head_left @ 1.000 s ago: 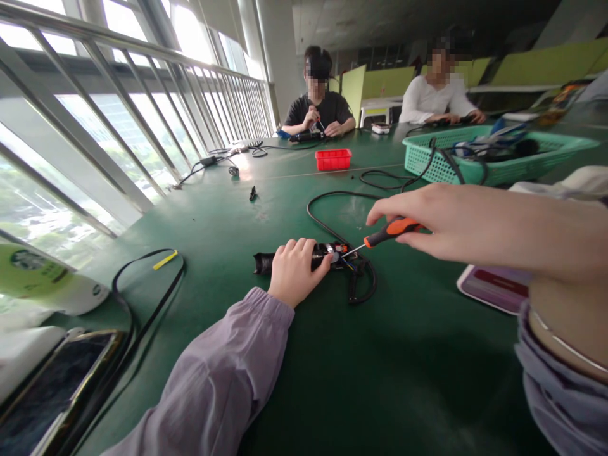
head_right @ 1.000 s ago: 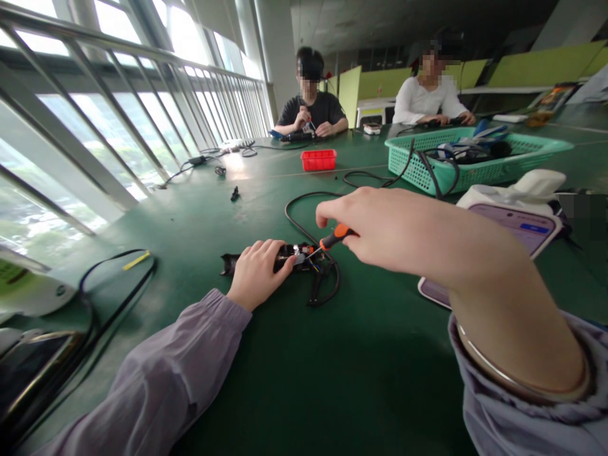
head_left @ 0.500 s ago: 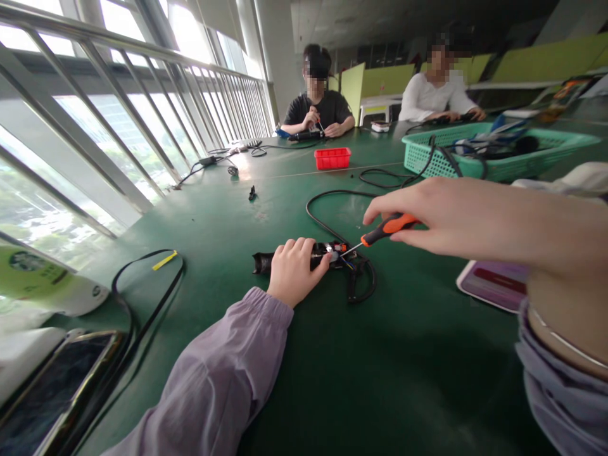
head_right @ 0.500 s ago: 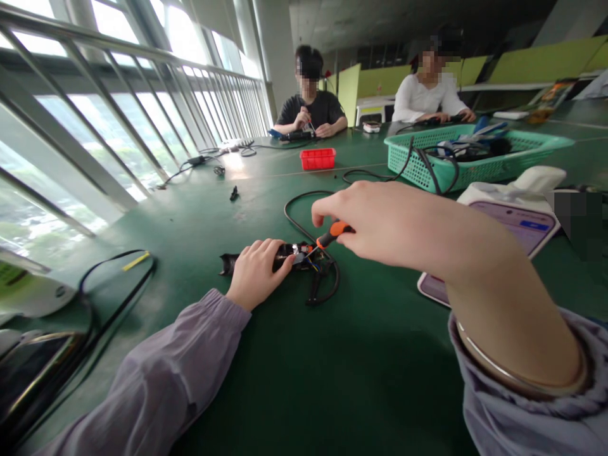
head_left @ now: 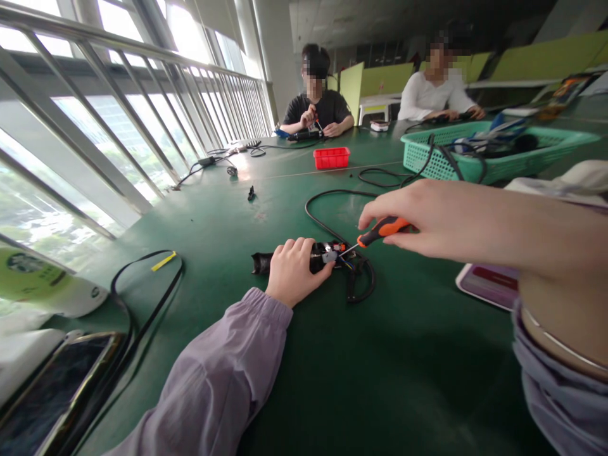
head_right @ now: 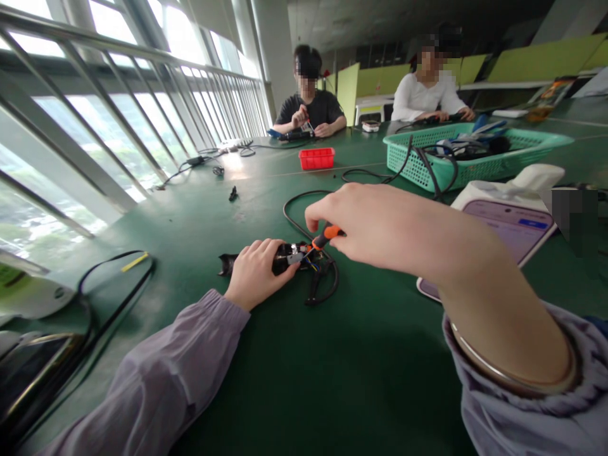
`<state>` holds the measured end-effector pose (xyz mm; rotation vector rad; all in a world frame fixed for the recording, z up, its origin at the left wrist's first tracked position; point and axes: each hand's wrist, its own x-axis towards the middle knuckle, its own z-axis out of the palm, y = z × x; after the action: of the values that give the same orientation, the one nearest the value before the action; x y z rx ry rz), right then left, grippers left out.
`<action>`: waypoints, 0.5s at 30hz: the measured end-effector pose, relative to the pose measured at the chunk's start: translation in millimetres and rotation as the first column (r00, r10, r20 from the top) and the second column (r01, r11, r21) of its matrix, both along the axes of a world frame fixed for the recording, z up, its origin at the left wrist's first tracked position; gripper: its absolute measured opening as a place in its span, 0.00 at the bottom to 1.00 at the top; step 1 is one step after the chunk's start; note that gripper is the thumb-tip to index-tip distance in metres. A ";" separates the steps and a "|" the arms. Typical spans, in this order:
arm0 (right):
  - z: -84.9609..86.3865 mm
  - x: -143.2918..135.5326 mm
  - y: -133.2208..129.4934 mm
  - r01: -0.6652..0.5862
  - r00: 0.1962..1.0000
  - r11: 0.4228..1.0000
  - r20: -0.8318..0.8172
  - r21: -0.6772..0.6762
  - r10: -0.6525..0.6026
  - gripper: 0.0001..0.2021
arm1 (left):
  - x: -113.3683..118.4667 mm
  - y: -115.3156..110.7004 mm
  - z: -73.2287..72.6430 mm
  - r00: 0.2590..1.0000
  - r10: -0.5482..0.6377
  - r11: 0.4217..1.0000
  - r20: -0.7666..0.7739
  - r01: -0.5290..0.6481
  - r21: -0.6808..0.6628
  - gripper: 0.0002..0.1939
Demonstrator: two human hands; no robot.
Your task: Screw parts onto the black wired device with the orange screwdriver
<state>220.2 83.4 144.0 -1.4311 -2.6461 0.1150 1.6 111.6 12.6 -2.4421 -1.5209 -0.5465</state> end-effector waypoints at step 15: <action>0.5 -16.1 -11.5 -0.028 0.998 1.000 0.054 -0.010 0.028 0.10 | 0.5 0.1 -1.2 1.000 -0.005 1.000 -0.007 0.005 0.013 0.19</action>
<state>204.1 71.9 144.5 -1.4203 -2.7132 0.0926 2.0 111.7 11.4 -2.4362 -1.5047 -0.5466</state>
